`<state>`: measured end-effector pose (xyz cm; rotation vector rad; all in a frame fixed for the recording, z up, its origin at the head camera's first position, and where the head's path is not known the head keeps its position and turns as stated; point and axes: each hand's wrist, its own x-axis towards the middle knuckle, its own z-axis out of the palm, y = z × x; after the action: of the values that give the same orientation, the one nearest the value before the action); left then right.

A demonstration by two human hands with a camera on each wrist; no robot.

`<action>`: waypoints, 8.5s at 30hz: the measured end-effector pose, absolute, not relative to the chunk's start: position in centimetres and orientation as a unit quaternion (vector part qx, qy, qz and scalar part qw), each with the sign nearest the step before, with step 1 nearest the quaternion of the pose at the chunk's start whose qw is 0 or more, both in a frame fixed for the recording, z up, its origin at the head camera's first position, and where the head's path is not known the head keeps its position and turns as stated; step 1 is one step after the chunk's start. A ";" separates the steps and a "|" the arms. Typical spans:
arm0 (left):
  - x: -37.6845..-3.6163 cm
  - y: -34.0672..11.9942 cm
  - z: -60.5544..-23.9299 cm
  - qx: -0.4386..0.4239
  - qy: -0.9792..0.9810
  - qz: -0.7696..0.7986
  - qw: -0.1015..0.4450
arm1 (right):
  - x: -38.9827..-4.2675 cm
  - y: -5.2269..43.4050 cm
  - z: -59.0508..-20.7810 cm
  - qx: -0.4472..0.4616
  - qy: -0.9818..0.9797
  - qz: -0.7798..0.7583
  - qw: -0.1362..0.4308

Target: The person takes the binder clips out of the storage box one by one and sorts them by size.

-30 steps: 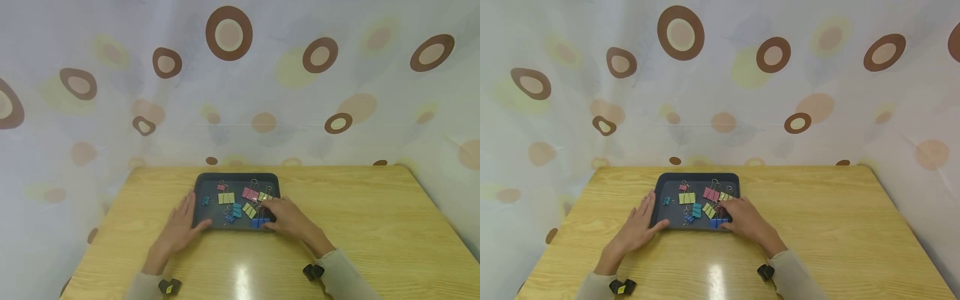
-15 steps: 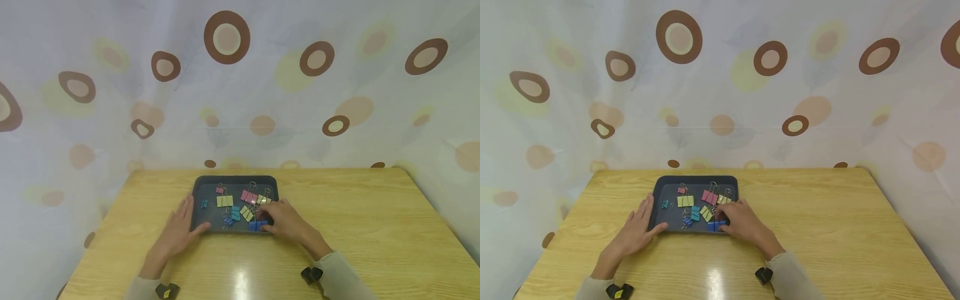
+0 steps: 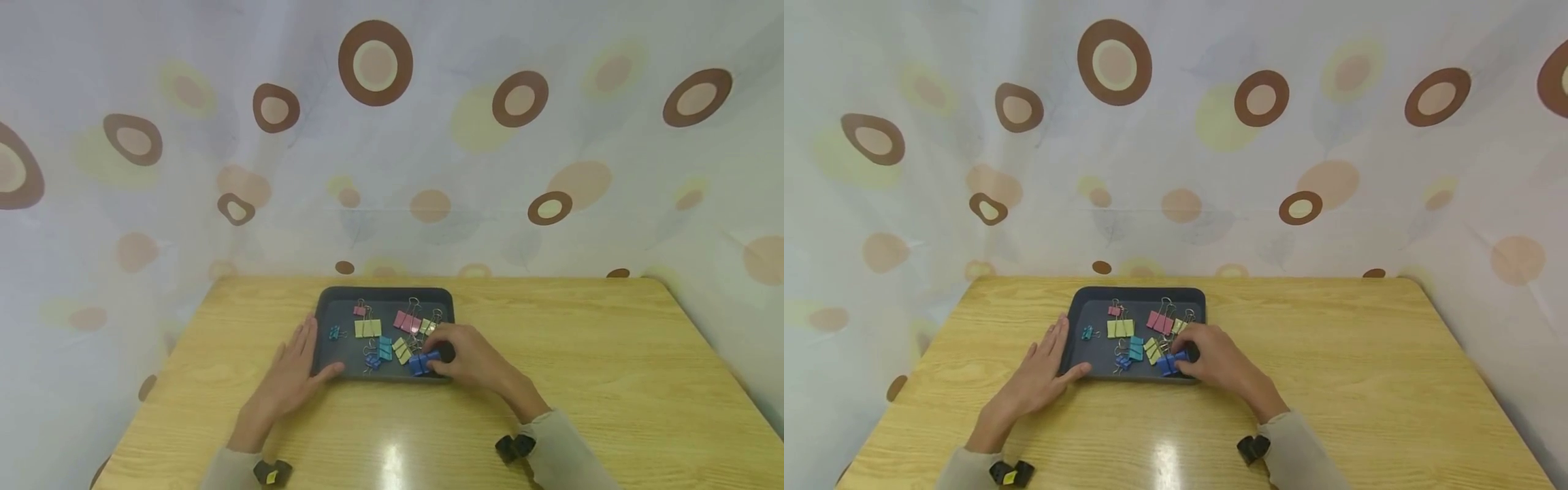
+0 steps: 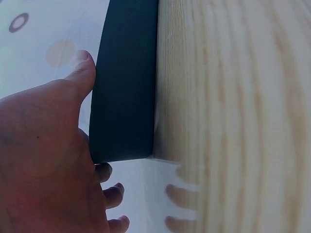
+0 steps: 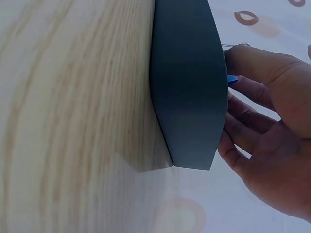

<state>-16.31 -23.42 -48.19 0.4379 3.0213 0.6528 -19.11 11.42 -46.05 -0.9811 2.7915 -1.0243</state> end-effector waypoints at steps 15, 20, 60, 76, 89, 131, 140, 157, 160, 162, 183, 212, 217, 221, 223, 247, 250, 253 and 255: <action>-16.4 -23.4 -48.1 0.149 0.969 0.197 -0.002 | -19.9 14.1 -45.1 -0.261 0.839 -0.477 -0.021; -16.4 -23.6 -48.0 0.155 0.969 0.191 -0.005 | -20.2 15.5 -44.9 -0.254 0.832 -0.491 -0.052; -16.2 -25.0 -46.7 0.189 0.962 0.196 0.003 | -26.4 21.8 -47.0 -0.090 0.855 -0.501 -0.094; -16.2 -25.0 -46.9 0.193 0.960 0.205 -0.003 | -27.3 22.2 -49.1 -0.054 0.876 -0.476 -0.052; -16.2 -25.0 -46.9 0.191 0.960 0.206 0.000 | -27.3 21.7 -49.4 -0.048 0.884 -0.462 -0.048; -16.4 -25.2 -46.5 0.188 0.960 0.209 -0.001 | -22.9 16.8 -45.1 -0.140 0.817 -0.546 -0.121; -16.6 -25.3 -47.0 0.191 0.959 0.210 -0.006 | -22.1 13.6 -45.7 -0.161 0.804 -0.567 -0.081; -16.3 -25.2 -47.1 0.197 0.957 0.214 -0.002 | -22.5 9.0 -47.0 -0.196 0.894 -0.395 -0.081; -16.3 -25.2 -47.2 0.199 0.955 0.217 -0.008 | -22.8 8.5 -47.0 -0.202 0.897 -0.384 -0.080; -16.3 -25.2 -47.3 0.201 0.954 0.220 -0.013 | -23.0 8.2 -46.9 -0.202 0.899 -0.382 -0.068; -16.1 -24.9 -47.0 0.190 0.957 0.219 0.000 | -24.2 6.2 -47.6 -0.156 0.951 -0.266 -0.028; -16.2 -25.0 -47.1 0.193 0.954 0.229 -0.002 | -23.6 9.2 -46.5 -0.163 0.834 -0.524 -0.055; -16.1 -25.0 -47.1 0.193 0.955 0.223 -0.008 | -22.8 10.6 -45.9 -0.170 0.809 -0.560 -0.063; -16.1 -25.0 -47.1 0.192 0.957 0.220 -0.007 | -22.3 11.8 -45.8 -0.161 0.798 -0.577 -0.068; -16.1 -25.0 -47.1 0.192 0.957 0.218 -0.006 | -22.2 12.4 -45.8 -0.157 0.793 -0.584 -0.076; -16.8 -24.9 -46.9 0.198 0.956 0.216 -0.006 | -22.4 21.6 -44.9 -0.113 0.798 -0.573 -0.150; -16.8 -24.8 -46.8 0.199 0.955 0.218 -0.003 | -22.7 22.7 -45.2 -0.099 0.799 -0.574 -0.150; -16.8 -24.9 -46.8 0.198 0.955 0.219 0.000 | -23.0 23.8 -45.5 -0.086 0.802 -0.572 -0.149; -16.7 -24.9 -46.9 0.197 0.956 0.219 0.001 | -23.1 24.5 -45.8 -0.076 0.809 -0.563 -0.150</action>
<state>-16.71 -24.92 -46.87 0.6172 3.0010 0.6884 -23.15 24.54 -45.84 -0.2653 2.8161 -1.9608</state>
